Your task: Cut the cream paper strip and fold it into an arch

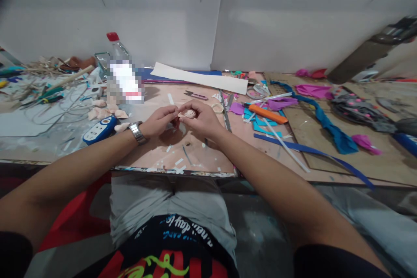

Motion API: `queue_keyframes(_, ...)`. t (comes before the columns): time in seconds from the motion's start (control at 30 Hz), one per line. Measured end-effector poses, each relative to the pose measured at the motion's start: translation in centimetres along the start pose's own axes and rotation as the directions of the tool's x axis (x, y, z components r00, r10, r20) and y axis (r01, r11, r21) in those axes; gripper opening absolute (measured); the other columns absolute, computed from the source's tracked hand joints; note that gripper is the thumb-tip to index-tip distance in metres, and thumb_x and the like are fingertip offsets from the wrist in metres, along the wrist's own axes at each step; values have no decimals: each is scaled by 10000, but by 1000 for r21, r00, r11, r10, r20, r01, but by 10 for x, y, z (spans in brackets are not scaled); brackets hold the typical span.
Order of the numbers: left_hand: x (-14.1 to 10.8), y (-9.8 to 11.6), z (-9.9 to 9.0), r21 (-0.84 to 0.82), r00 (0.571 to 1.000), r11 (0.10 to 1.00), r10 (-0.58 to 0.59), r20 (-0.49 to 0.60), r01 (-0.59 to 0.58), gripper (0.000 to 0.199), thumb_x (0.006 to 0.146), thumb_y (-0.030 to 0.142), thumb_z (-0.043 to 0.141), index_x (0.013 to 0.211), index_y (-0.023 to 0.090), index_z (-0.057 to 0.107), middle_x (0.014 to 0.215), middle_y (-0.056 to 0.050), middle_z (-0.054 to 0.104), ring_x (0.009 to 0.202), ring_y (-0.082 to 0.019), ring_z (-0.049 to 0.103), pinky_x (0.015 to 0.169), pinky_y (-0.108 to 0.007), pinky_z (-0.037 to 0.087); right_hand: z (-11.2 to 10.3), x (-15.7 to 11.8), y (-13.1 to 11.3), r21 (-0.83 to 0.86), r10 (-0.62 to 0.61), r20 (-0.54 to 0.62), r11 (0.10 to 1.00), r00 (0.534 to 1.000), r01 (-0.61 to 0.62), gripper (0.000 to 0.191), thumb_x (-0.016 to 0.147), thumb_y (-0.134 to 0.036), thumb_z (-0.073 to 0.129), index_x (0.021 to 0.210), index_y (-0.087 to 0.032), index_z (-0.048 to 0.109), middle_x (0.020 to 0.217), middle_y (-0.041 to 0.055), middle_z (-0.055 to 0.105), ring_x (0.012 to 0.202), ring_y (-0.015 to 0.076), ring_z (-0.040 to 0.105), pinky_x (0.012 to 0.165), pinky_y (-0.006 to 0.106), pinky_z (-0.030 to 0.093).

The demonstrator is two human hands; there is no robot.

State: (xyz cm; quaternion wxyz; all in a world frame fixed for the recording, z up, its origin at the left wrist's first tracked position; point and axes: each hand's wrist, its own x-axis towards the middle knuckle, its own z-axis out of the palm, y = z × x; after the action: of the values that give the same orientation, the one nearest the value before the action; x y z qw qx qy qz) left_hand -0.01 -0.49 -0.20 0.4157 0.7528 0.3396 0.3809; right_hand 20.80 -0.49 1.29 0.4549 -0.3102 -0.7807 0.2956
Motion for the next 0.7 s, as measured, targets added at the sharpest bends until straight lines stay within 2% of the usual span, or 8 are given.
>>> queue_keyframes(0.13, 0, 3, -1, 55, 1000, 998, 15, 7, -15, 371, 1022, 428, 470, 756, 185, 558, 716, -17, 624, 697, -157, 593, 710, -282, 482, 0, 1, -1, 9, -8, -18, 1000, 1000, 8, 157, 839, -350, 787, 882, -204, 745, 936, 57, 752, 904, 228, 690, 861, 376, 520)
queue_keyframes(0.3, -3, 8, -2, 173, 999, 984, 49, 18, -51, 375, 1031, 477, 478, 824, 180, 574, 728, -12, 629, 693, -155, 596, 695, -281, 462, 1, 0, -1, 19, 86, -37, 996, 996, -86, 199, 803, -368, 812, 887, -200, 745, 917, 52, 752, 890, 230, 680, 805, 359, 519)
queue_keyframes(0.43, -4, 9, -3, 224, 997, 972, 67, 39, -74, 397, 1032, 524, 477, 857, 181, 574, 738, -10, 636, 697, -156, 598, 685, -276, 453, 1, -1, -1, 34, 149, -32, 988, 988, -147, 254, 807, -423, 807, 893, -192, 744, 917, 52, 751, 810, 213, 669, 722, 333, 513)
queue_keyframes(0.7, -3, 4, -5, 232, 999, 971, 47, 18, -50, 465, 1058, 537, 402, 816, 186, 586, 742, -25, 652, 713, -168, 606, 707, -293, 471, 2, -1, 1, -40, 88, 12, 995, 996, -88, 308, 754, -322, 801, 1028, -196, 735, 1047, 71, 755, 954, 251, 689, 805, 364, 536)
